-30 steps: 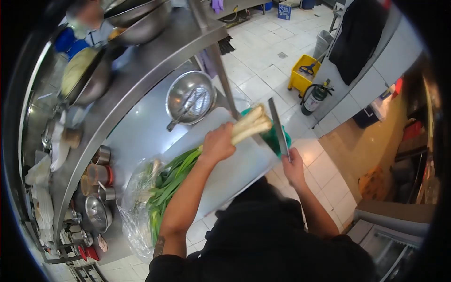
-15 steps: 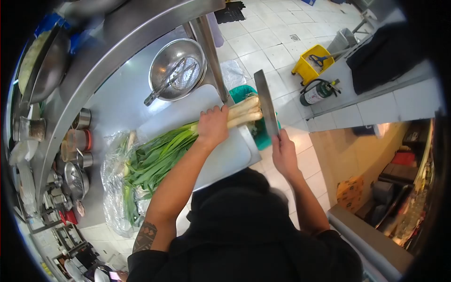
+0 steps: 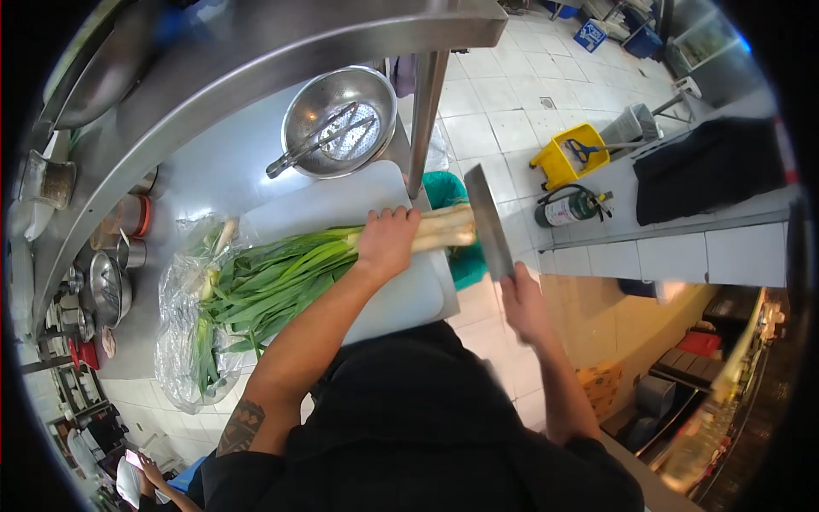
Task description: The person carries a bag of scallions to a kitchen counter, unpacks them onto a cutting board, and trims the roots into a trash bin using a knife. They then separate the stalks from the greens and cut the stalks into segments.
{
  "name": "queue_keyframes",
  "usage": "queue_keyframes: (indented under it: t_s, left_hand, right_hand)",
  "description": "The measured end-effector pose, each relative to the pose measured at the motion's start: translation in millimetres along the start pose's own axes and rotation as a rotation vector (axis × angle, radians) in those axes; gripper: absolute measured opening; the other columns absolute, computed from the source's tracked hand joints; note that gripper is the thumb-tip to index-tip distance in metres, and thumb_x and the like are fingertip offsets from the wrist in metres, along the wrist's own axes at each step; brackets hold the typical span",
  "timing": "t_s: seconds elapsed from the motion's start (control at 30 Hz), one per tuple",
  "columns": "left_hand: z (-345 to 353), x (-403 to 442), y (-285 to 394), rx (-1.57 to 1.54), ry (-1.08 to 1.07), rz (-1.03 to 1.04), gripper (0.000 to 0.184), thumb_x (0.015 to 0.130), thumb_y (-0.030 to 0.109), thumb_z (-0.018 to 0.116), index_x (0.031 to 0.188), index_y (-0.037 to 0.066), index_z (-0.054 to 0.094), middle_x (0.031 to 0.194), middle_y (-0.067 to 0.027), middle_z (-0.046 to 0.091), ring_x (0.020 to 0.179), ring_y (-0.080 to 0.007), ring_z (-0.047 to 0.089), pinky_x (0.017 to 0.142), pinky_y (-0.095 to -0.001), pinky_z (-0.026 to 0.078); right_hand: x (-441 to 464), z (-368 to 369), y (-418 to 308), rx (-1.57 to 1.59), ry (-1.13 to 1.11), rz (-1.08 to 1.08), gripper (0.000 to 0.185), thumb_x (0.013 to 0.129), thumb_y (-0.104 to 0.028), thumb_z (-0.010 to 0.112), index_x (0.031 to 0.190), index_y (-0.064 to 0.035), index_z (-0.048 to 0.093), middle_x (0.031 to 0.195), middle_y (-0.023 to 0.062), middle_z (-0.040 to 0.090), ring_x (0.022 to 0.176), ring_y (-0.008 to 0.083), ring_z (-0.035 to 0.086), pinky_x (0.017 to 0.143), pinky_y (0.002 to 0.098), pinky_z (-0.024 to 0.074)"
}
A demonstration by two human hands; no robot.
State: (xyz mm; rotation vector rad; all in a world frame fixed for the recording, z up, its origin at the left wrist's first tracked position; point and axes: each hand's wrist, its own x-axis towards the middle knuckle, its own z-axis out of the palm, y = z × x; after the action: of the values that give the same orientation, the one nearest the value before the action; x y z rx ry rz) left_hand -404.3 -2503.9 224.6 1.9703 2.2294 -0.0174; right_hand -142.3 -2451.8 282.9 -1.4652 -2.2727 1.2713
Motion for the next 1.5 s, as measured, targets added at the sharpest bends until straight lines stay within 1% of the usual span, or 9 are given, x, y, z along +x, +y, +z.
queue_keyframes:
  t_s: [0.23,0.3,0.67,0.77,0.83,0.9,1.33,1.4,1.5]
  left_hand:
    - [-5.1,-1.0,1.2,-0.02,-0.005,0.031,0.043,0.069,0.01,0.069,0.11,0.007,0.056,0.101,-0.008,0.06,0.098,-0.0261,0.061,0.082,-0.0427,0.045]
    - [-5.3,-2.5,3.1,-0.019,-0.051,0.026,0.042,0.071,0.01,0.068,0.112,0.008,0.056,0.104,-0.0074,0.06,0.101,-0.0259,0.06,0.085,-0.0437,0.044]
    - [1.0,-1.7,-2.0,-0.051,0.029,0.03,0.039,0.07,0.009,0.067,0.108,0.007,0.056,0.1,-0.0084,0.061,0.096,-0.027,0.06,0.082,-0.0448,0.045]
    - [-0.6,0.4,-0.1,-0.048,0.018,0.049,0.038,0.07,0.009,0.066,0.108,0.007,0.056,0.101,-0.0086,0.061,0.096,-0.0274,0.06,0.082,-0.045,0.045]
    - [0.3,-0.4,-1.2,-0.058,0.018,0.057,0.039,0.071,0.008,0.065,0.108,0.006,0.056,0.101,-0.0089,0.061,0.096,-0.0276,0.06,0.082,-0.0451,0.045]
    - [-3.4,-2.8,1.3,-0.053,-0.043,0.052,0.037,0.073,0.008,0.064,0.109,0.007,0.056,0.102,-0.0091,0.061,0.099,-0.0281,0.06,0.086,-0.0459,0.045]
    - [-18.3,26.6,-22.7,-0.247,-0.29,-0.026,0.041,0.067,0.01,0.066,0.106,0.007,0.054,0.107,-0.0153,0.063,0.105,-0.0392,0.06,0.088,-0.0489,0.047]
    - [-25.1,31.5,-24.9,-0.252,-0.326,-0.005,0.044,0.065,0.011,0.068,0.106,0.007,0.054,0.106,-0.0161,0.064,0.105,-0.0409,0.059,0.09,-0.0489,0.047]
    - [-21.4,32.5,-29.2,-0.272,-0.306,-0.002,0.05,0.062,0.012,0.072,0.109,0.007,0.055,0.104,-0.017,0.064,0.104,-0.0409,0.06,0.092,-0.0473,0.047]
  right_hand:
    - [21.9,-41.1,-40.2,0.057,-0.277,0.239,0.014,0.097,-0.011,0.046,0.096,0.0031,0.042,0.07,0.0231,0.058,0.052,0.0324,0.06,0.048,0.0432,0.0472]
    - [52.7,-16.1,-16.7,0.054,-0.168,-0.052,0.015,0.095,-0.01,0.045,0.093,0.0038,0.042,0.065,0.0216,0.056,0.042,0.0284,0.056,0.039,0.0402,0.0449]
    - [16.1,-40.5,-21.2,0.158,-0.369,0.257,0.016,0.097,-0.012,0.045,0.096,0.0034,0.046,0.057,0.0081,0.048,0.037,0.0162,0.049,0.036,0.0345,0.041]
    - [11.0,-48.3,-16.3,0.135,-0.441,0.319,0.015,0.095,-0.011,0.046,0.097,0.0046,0.046,0.058,0.0122,0.051,0.044,0.0249,0.056,0.044,0.0398,0.0468]
    - [34.8,8.3,27.6,-0.02,-0.157,-0.188,0.014,0.091,-0.005,0.045,0.1,0.0064,0.047,0.068,0.0221,0.06,0.062,0.0408,0.063,0.059,0.049,0.0517]
    - [79.6,76.0,61.6,-0.131,-0.067,-0.114,0.018,0.087,-0.002,0.044,0.102,0.0067,0.048,0.084,0.0315,0.063,0.081,0.0518,0.061,0.074,0.0562,0.0503]
    - [105.5,168.7,178.9,0.015,0.024,0.185,0.025,0.086,-0.016,0.057,0.103,0.0009,0.05,0.094,0.0303,0.065,0.092,0.0471,0.063,0.081,0.0555,0.0503]
    - [90.0,155.0,149.0,0.328,-0.033,0.378,0.024,0.087,-0.016,0.062,0.101,0.001,0.052,0.082,0.0239,0.063,0.056,0.0345,0.064,0.053,0.0465,0.052]
    - [73.7,185.6,163.4,0.434,0.155,0.257,0.026,0.087,-0.015,0.062,0.105,0.001,0.053,0.076,0.0191,0.062,0.046,0.0242,0.059,0.044,0.0397,0.0488]
